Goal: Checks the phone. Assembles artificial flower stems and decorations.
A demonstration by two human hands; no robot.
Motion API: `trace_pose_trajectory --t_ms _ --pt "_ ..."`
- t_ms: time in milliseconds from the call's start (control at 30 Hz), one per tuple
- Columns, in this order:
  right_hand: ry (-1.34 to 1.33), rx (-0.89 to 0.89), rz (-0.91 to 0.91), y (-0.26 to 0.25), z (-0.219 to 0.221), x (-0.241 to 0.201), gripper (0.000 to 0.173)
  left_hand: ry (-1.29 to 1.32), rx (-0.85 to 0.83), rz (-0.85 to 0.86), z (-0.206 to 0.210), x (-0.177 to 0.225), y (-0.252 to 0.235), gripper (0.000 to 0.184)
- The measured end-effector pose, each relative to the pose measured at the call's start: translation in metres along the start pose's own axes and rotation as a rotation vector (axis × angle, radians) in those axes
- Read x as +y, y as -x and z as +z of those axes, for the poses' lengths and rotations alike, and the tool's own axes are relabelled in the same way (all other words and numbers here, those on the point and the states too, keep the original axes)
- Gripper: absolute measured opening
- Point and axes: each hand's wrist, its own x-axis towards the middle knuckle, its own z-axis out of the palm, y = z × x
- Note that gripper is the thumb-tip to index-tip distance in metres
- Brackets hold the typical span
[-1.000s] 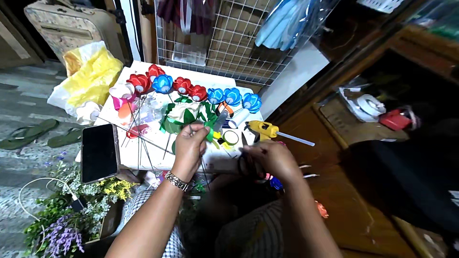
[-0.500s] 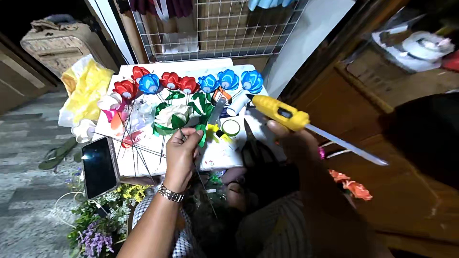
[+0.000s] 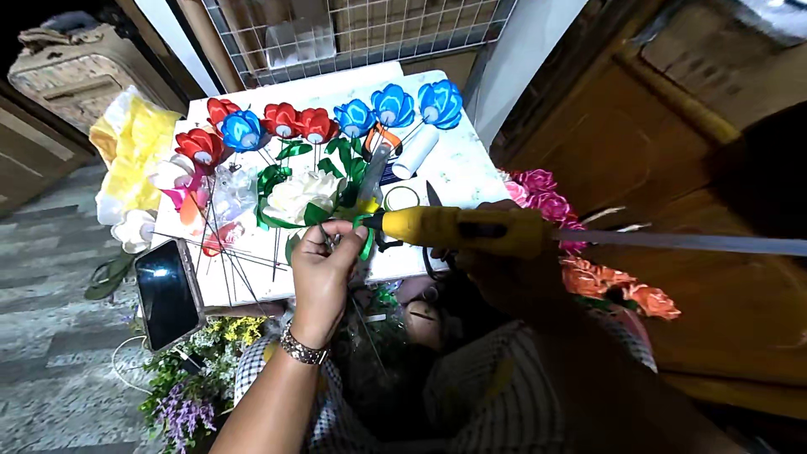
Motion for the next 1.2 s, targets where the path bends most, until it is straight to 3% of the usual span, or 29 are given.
trace_pose_trajectory --t_ms 567,1033,1133,1200 --pt "0.099 0.027 0.006 -0.001 0.001 0.005 0.041 -0.036 0.022 0.043 -0.002 -0.002 -0.001 0.006" --pt "0.319 0.002 -0.043 -0.004 -0.009 0.003 0.033 -0.052 0.042 0.070 -0.003 -0.004 -0.003 0.008" --pt "0.383 0.074 0.118 -0.008 -0.016 0.013 0.043 -0.010 0.038 0.044 -0.002 -0.003 -0.003 0.007" --pt "0.370 0.141 0.386 -0.015 -0.020 0.029 0.052 0.019 0.022 0.022 -0.002 -0.002 -0.003 0.008"
